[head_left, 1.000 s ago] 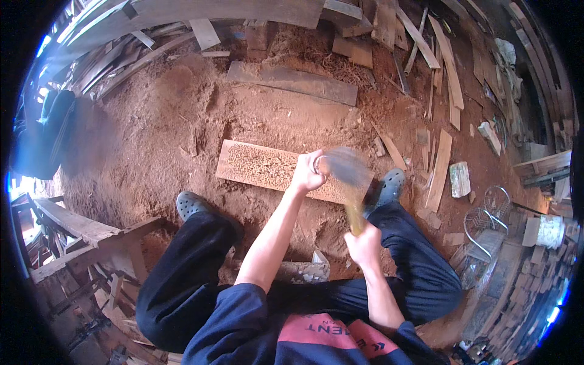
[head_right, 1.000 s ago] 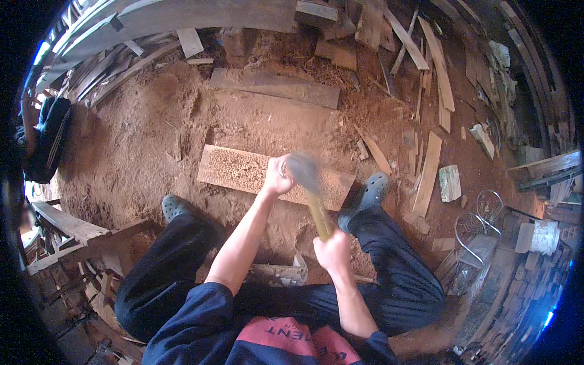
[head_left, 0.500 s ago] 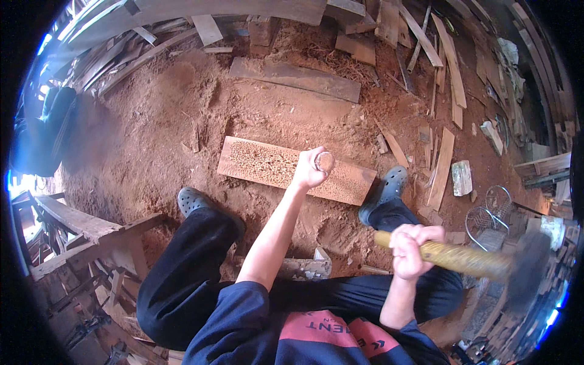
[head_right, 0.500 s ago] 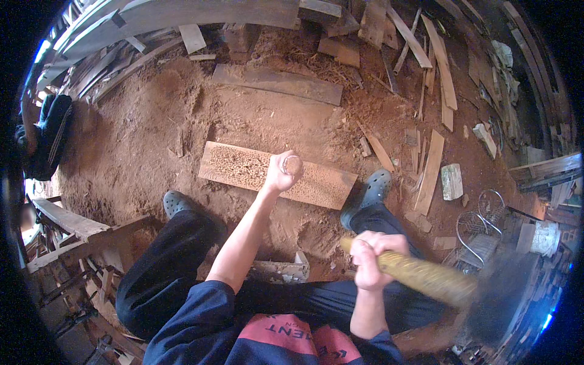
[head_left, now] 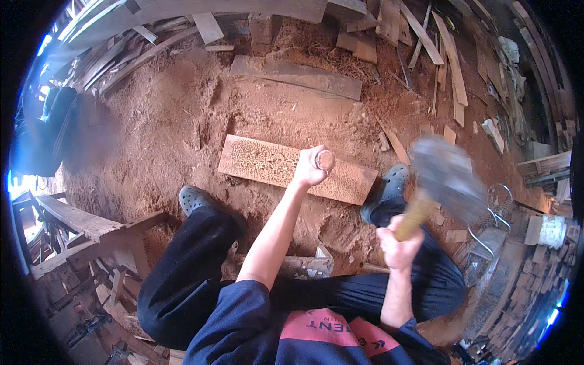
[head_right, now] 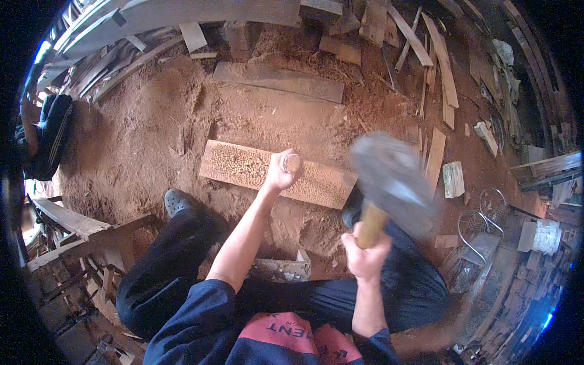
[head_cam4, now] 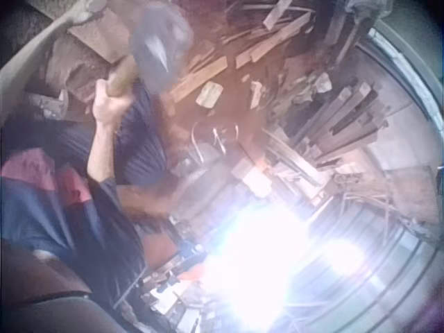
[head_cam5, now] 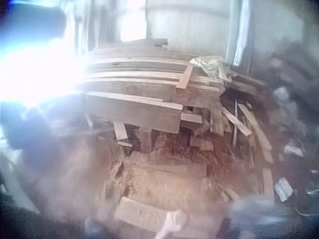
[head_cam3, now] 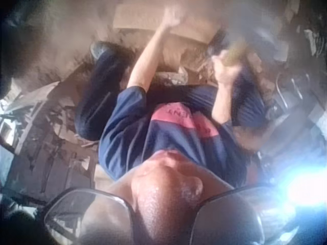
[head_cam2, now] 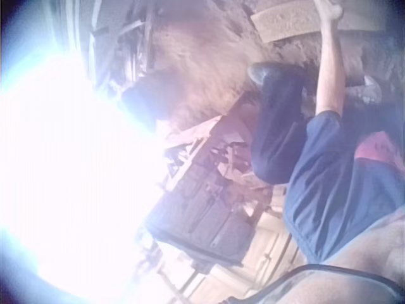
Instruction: The person sits on the floor and uses a hammer and chisel to carve a pattern into a rectangular wooden plank. The person repeatedly strikes the chisel to remove wood chips and create a textured surface.
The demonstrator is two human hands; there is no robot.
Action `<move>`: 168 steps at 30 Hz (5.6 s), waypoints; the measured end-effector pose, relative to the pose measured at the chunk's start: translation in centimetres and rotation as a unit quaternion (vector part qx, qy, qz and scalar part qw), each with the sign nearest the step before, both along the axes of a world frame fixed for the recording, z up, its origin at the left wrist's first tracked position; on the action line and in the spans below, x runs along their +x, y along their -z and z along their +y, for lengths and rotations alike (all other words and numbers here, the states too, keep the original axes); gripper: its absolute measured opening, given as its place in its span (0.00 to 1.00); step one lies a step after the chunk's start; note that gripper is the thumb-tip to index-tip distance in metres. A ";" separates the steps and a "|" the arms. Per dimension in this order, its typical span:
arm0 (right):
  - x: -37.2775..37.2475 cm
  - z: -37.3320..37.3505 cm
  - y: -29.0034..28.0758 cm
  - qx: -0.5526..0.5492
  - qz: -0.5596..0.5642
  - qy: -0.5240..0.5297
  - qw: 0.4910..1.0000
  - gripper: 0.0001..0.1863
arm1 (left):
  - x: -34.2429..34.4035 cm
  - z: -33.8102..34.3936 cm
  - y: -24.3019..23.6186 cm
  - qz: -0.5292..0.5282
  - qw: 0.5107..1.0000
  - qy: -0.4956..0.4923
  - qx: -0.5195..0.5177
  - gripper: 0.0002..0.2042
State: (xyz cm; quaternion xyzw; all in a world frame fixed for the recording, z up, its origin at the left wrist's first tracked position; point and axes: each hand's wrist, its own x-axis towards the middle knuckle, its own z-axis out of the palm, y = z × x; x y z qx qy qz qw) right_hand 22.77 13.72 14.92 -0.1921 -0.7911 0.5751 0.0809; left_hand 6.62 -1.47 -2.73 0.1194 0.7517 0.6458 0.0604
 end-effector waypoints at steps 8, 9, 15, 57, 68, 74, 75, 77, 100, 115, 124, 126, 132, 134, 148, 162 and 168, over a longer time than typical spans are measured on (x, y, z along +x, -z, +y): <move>0.4 -1.7 4.9 0.071 0.096 -0.007 0.993 0.09 | -0.5 0.6 -0.2 0.018 1.000 0.006 -0.017 0.08; 0.8 -2.4 6.2 0.154 0.052 -0.021 0.986 0.08 | -0.5 0.4 0.1 -0.001 1.000 0.006 0.015 0.08; -0.4 -1.5 7.4 0.244 -0.253 -0.056 0.934 0.13 | -0.1 0.4 0.3 0.011 0.994 0.021 0.102 0.10; 6.1 1.5 19.7 -0.124 -0.463 0.066 0.875 0.02 | -4.7 -3.7 2.6 -0.173 0.900 -0.045 0.398 0.16; 4.2 -0.7 19.1 -0.146 -0.512 0.038 0.846 0.06 | 2.1 2.7 0.1 -0.001 0.998 0.058 0.002 0.05; 3.1 -1.1 18.4 -0.169 -0.496 0.056 0.850 0.06 | 2.2 4.8 -0.6 0.022 0.975 0.133 -0.177 0.13; 3.2 -1.0 18.4 -0.167 -0.499 0.055 0.848 0.06 | 2.0 4.6 -0.5 0.011 0.974 0.146 -0.175 0.13; 2.9 -1.1 18.0 -0.172 -0.502 0.056 0.846 0.06 | 1.5 4.5 -0.4 -0.009 0.976 0.137 -0.170 0.13; 4.1 -0.3 18.3 -0.269 -0.413 0.040 0.869 0.06 | 2.6 4.7 -5.9 0.111 0.975 0.193 -0.020 0.13; 3.4 -0.7 18.1 -0.228 -0.467 0.071 0.851 0.05 | 3.6 3.8 -1.0 0.116 0.979 0.165 -0.033 0.13; 3.7 -1.2 18.3 -0.206 -0.462 0.076 0.859 0.04 | 3.3 4.1 -1.0 0.085 0.989 0.121 -0.001 0.10; 3.5 -1.3 17.7 -0.211 -0.447 0.079 0.866 0.05 | 3.2 4.1 -1.0 0.093 0.987 0.127 -0.010 0.10; 3.1 -0.7 14.7 -0.231 -0.384 0.091 0.889 0.06 | 3.4 4.4 -1.0 0.052 0.992 0.113 -0.018 0.12; 3.5 -0.2 14.4 -0.251 -0.386 0.093 0.883 0.07 | 3.2 4.1 -1.5 0.040 0.995 0.092 -0.006 0.13; 3.0 0.9 3.7 0.037 -0.216 -0.023 0.975 0.07 | 1.5 2.2 -0.9 -0.022 0.997 0.000 0.068 0.12; 2.4 -1.6 4.3 0.134 -0.298 -0.064 0.943 0.16 | 1.2 2.3 -0.7 0.007 0.997 0.030 0.069 0.09; 3.0 -0.7 4.7 0.128 -0.295 -0.044 0.946 0.13 | 0.6 2.7 -0.7 -0.022 0.992 0.087 0.091 0.09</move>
